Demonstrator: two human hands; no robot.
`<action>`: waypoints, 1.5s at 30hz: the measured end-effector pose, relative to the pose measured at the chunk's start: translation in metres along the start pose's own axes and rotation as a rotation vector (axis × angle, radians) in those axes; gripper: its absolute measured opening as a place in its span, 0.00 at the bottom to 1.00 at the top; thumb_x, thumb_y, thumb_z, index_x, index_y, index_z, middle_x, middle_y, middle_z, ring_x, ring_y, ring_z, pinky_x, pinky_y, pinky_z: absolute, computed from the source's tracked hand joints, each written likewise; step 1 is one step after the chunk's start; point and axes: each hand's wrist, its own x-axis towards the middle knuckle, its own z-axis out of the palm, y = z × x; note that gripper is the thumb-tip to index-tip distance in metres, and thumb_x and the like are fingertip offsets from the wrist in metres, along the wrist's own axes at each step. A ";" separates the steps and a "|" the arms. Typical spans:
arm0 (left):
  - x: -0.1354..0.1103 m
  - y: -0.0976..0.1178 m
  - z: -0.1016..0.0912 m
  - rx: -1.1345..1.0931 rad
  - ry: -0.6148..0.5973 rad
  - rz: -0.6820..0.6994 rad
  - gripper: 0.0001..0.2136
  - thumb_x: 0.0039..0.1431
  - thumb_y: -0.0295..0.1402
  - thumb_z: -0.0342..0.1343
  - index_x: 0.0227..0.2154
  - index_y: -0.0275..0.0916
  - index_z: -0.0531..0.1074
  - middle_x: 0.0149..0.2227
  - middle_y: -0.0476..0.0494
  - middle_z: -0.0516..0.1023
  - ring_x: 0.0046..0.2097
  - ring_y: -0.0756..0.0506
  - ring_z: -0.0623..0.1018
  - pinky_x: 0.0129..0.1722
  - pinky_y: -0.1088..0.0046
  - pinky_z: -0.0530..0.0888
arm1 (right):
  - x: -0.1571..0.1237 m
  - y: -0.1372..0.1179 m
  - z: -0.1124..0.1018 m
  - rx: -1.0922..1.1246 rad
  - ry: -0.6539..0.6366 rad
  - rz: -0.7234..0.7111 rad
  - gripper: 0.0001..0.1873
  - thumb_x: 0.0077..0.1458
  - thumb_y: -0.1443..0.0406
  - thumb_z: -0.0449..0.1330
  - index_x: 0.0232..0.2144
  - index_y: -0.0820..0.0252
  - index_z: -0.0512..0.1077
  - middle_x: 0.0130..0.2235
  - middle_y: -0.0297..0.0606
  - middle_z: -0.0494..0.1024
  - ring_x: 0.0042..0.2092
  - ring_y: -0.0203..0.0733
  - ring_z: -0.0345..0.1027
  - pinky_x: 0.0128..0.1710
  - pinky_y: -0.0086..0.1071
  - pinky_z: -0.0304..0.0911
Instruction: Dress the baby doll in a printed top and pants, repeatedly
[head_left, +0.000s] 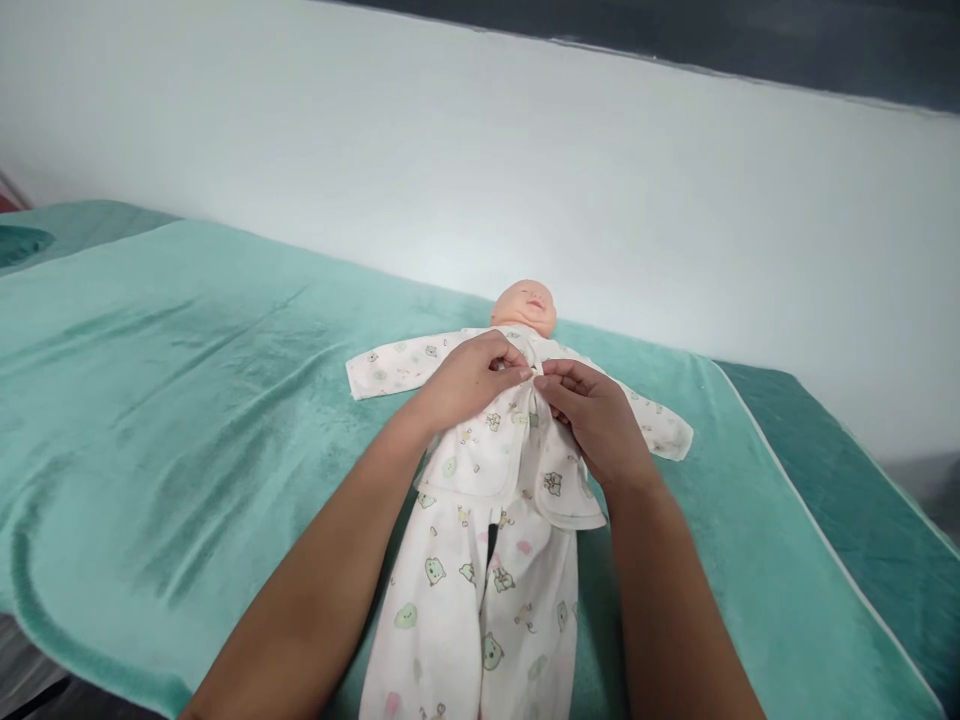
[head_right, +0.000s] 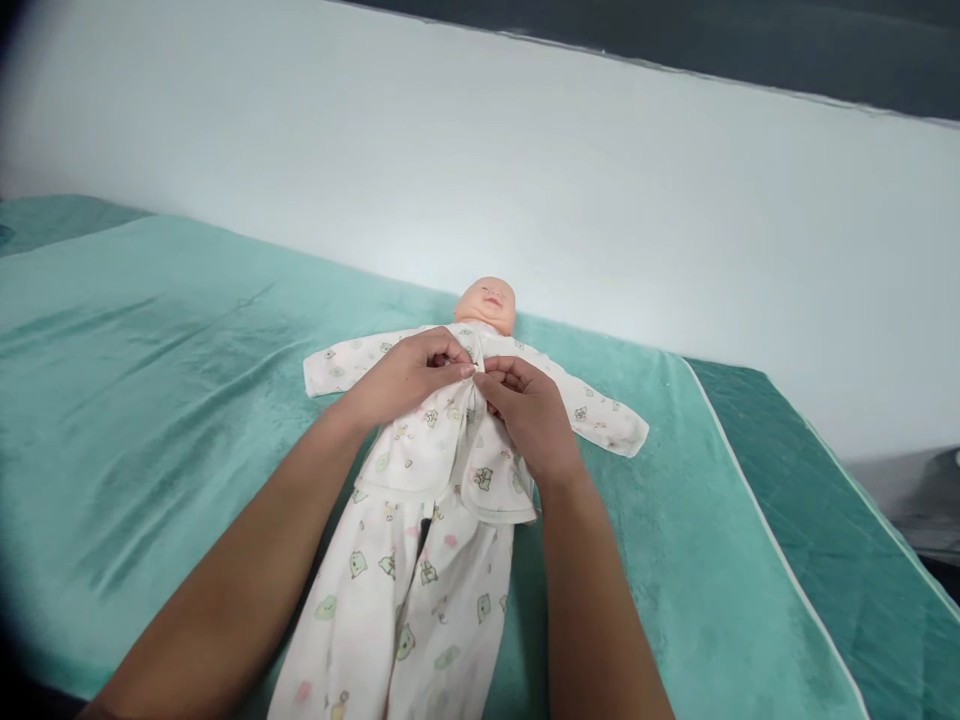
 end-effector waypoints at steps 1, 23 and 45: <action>0.000 0.000 0.000 0.008 0.007 -0.007 0.07 0.61 0.36 0.57 0.30 0.40 0.74 0.38 0.47 0.75 0.38 0.47 0.73 0.39 0.69 0.68 | -0.001 -0.001 0.001 -0.019 -0.004 -0.004 0.18 0.46 0.56 0.71 0.37 0.58 0.76 0.28 0.28 0.71 0.27 0.31 0.58 0.27 0.28 0.54; -0.008 0.009 -0.013 -0.197 -0.084 -0.209 0.08 0.57 0.38 0.60 0.30 0.38 0.74 0.30 0.51 0.69 0.28 0.53 0.65 0.27 0.74 0.60 | -0.023 -0.016 0.022 -0.748 0.068 -0.180 0.17 0.56 0.61 0.60 0.48 0.54 0.64 0.33 0.29 0.76 0.32 0.39 0.69 0.32 0.33 0.59; -0.015 0.008 -0.042 0.164 -0.460 0.045 0.05 0.56 0.37 0.62 0.33 0.43 0.79 0.41 0.49 0.76 0.43 0.47 0.74 0.42 0.72 0.69 | -0.026 -0.021 -0.013 -0.189 -0.324 -0.030 0.14 0.57 0.56 0.66 0.28 0.58 0.69 0.25 0.27 0.63 0.26 0.30 0.57 0.25 0.27 0.53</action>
